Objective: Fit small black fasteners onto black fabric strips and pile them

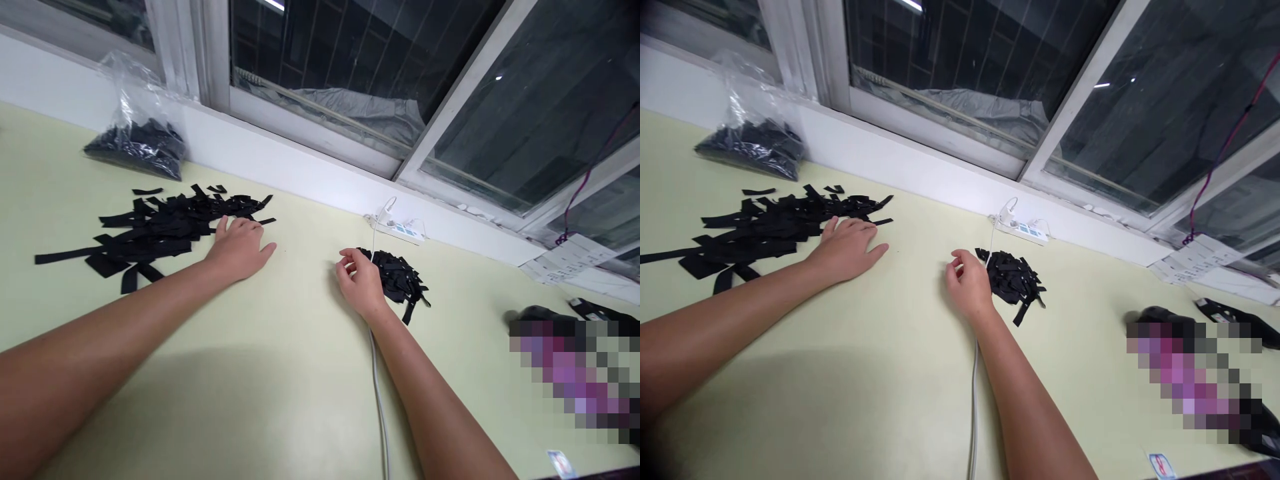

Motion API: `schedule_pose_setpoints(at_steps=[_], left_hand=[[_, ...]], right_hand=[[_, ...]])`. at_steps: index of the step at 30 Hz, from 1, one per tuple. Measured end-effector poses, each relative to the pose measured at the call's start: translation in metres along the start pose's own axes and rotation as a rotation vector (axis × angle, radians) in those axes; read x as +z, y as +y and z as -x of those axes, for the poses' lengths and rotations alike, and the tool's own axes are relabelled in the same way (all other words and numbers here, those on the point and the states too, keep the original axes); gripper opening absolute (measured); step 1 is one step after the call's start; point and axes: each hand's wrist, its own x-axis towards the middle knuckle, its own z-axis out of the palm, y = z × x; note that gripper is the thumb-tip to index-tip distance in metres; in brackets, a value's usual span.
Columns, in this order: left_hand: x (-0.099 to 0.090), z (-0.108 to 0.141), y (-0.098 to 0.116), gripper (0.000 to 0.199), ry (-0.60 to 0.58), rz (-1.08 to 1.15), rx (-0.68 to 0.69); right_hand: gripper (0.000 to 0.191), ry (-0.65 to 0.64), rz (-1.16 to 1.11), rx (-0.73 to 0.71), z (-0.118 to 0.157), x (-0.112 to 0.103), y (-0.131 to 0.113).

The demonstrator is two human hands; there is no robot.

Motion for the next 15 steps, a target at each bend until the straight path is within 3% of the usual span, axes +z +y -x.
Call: schedule_pose_setpoints(at_steps=[7, 15], left_hand=[[-0.001, -0.002, -0.004, 0.055, 0.022, 0.046, 0.017], [0.003, 0.005, 0.011, 0.033, 0.023, 0.318, 0.190]], right_hand=[[0.027, -0.034, -0.018, -0.012, 0.000, 0.001, 0.001], [0.025, -0.052, -0.009, -0.020, -0.001, 0.001, 0.001]])
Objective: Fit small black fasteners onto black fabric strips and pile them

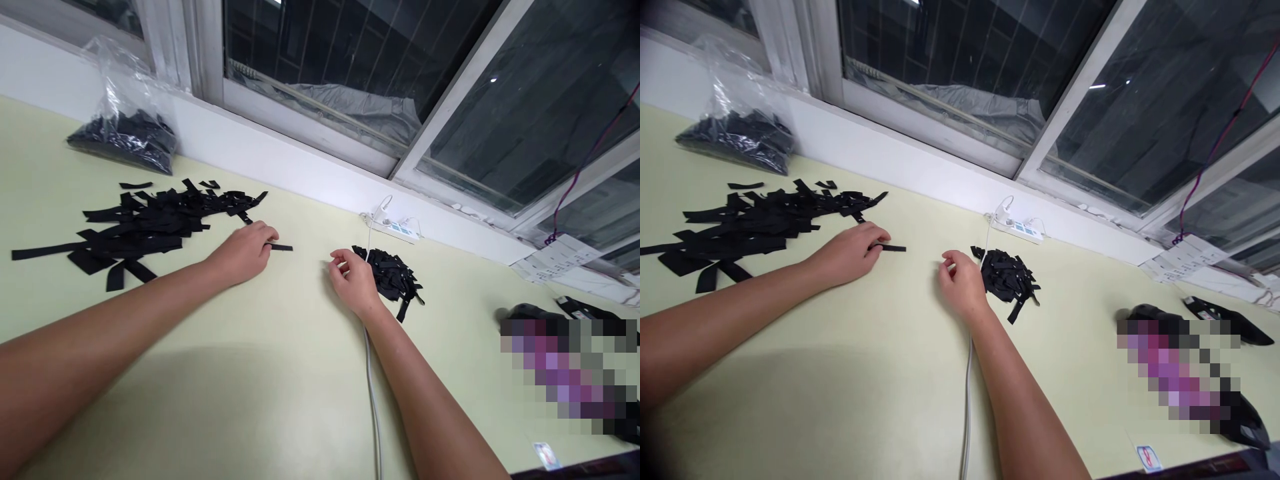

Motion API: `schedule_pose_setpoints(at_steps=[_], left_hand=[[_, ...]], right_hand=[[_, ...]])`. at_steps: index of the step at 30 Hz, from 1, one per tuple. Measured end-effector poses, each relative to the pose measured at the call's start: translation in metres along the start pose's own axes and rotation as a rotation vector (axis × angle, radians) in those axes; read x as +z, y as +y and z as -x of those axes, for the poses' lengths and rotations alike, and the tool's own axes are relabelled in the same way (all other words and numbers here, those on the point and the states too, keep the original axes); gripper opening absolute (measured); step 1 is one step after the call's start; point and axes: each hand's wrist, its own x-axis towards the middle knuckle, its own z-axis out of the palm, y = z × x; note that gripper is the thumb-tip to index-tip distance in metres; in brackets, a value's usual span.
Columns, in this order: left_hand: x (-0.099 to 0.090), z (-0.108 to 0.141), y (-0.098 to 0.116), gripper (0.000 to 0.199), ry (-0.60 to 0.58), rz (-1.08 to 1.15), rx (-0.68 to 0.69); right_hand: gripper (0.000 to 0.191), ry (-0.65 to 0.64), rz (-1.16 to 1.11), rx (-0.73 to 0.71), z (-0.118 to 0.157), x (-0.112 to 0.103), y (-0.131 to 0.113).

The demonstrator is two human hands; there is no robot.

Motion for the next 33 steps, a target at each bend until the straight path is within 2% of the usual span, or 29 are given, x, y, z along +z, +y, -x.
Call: schedule_pose_setpoints(at_steps=[4, 11, 13, 15, 18, 25, 28, 33], left_hand=[[0.006, 0.005, 0.014, 0.029, -0.100, 0.148, 0.130], [0.008, 0.022, 0.050, 0.022, -0.186, 0.247, 0.198], [0.010, 0.026, 0.059, 0.018, -0.191, 0.281, 0.208], [0.011, 0.029, 0.065, 0.015, -0.171, 0.337, 0.144], [0.011, 0.028, 0.065, 0.008, -0.128, 0.419, 0.044], [0.014, 0.026, 0.060, 0.011, -0.148, 0.522, 0.064], [0.015, 0.025, 0.060, 0.010, -0.144, 0.556, 0.034], [0.013, 0.024, 0.060, 0.013, -0.192, 0.515, 0.003]], right_hand=[[0.025, -0.022, 0.007, -0.004, 0.001, 0.000, -0.002], [0.024, -0.024, -0.053, 0.028, 0.002, -0.002, -0.008], [0.026, -0.090, -0.154, 0.048, 0.003, -0.003, -0.012], [0.028, -0.221, -0.257, 0.058, 0.005, -0.003, -0.015], [0.030, -0.371, -0.309, 0.052, 0.008, -0.002, -0.020], [0.029, -0.429, -0.287, 0.057, 0.009, -0.002, -0.025], [0.027, -0.427, -0.361, 0.077, 0.007, -0.001, -0.022], [0.020, -0.334, -0.396, 0.126, 0.006, 0.003, -0.018]])
